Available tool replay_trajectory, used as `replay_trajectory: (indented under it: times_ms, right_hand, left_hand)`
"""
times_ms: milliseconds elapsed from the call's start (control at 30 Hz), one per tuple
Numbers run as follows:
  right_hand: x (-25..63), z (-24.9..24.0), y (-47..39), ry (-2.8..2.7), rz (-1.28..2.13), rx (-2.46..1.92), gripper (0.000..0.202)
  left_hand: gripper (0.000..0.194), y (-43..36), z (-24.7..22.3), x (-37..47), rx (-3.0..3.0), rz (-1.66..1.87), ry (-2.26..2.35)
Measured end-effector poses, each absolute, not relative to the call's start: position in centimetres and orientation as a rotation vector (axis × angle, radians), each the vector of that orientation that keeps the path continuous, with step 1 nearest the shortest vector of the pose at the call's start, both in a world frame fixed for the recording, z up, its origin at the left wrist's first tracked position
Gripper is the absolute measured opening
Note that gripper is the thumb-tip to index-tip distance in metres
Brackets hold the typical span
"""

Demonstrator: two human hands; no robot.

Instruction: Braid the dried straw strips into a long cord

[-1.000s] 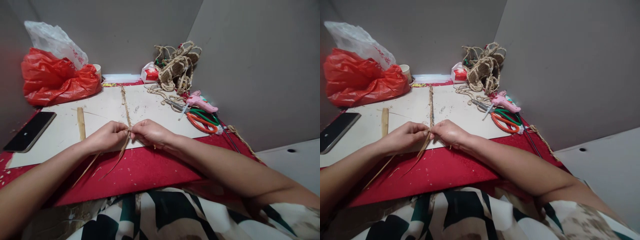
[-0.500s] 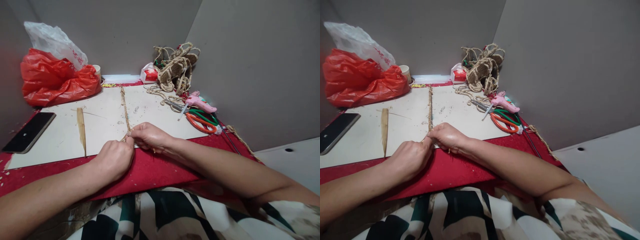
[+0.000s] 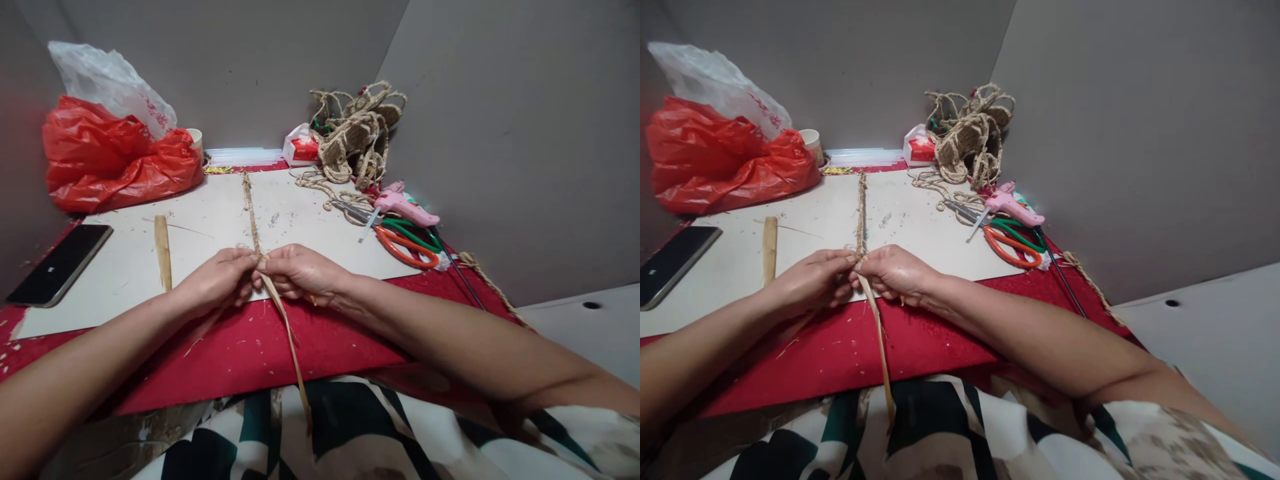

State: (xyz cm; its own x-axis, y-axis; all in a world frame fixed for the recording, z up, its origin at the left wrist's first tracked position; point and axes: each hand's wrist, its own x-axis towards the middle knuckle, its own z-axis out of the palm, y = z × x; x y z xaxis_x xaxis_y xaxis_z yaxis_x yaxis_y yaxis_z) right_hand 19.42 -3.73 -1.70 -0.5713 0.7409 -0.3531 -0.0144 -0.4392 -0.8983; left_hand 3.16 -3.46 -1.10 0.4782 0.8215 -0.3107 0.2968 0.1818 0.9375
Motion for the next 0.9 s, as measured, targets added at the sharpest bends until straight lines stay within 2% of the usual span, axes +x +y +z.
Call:
replay_trajectory:
  times_ms: [200,400,533,667,900]
  right_hand:
    - [20.0,-1.8,-3.0,-1.500,1.947,-1.118,0.017]
    - [20.2,-1.4,-3.1,-2.032,1.416,-1.224,0.020]
    - [20.1,-1.2,-3.3,-2.188,1.154,-1.225,0.023]
    - [20.0,-1.1,-3.4,-2.274,1.024,-1.216,0.026]
    - [20.5,-0.1,-3.4,-2.461,0.905,-1.239,0.026]
  left_hand:
    - [0.027,-3.1,-0.8,3.0,1.517,0.483,1.132]
    - [0.026,-2.7,-0.6,2.7,1.640,0.410,1.113]
    - [0.026,-2.9,-0.7,2.8,1.430,0.369,1.049]
    - [0.028,-3.0,-0.7,2.9,1.219,0.347,1.009]
    - [0.027,-3.2,-1.0,3.4,1.226,0.490,1.044]
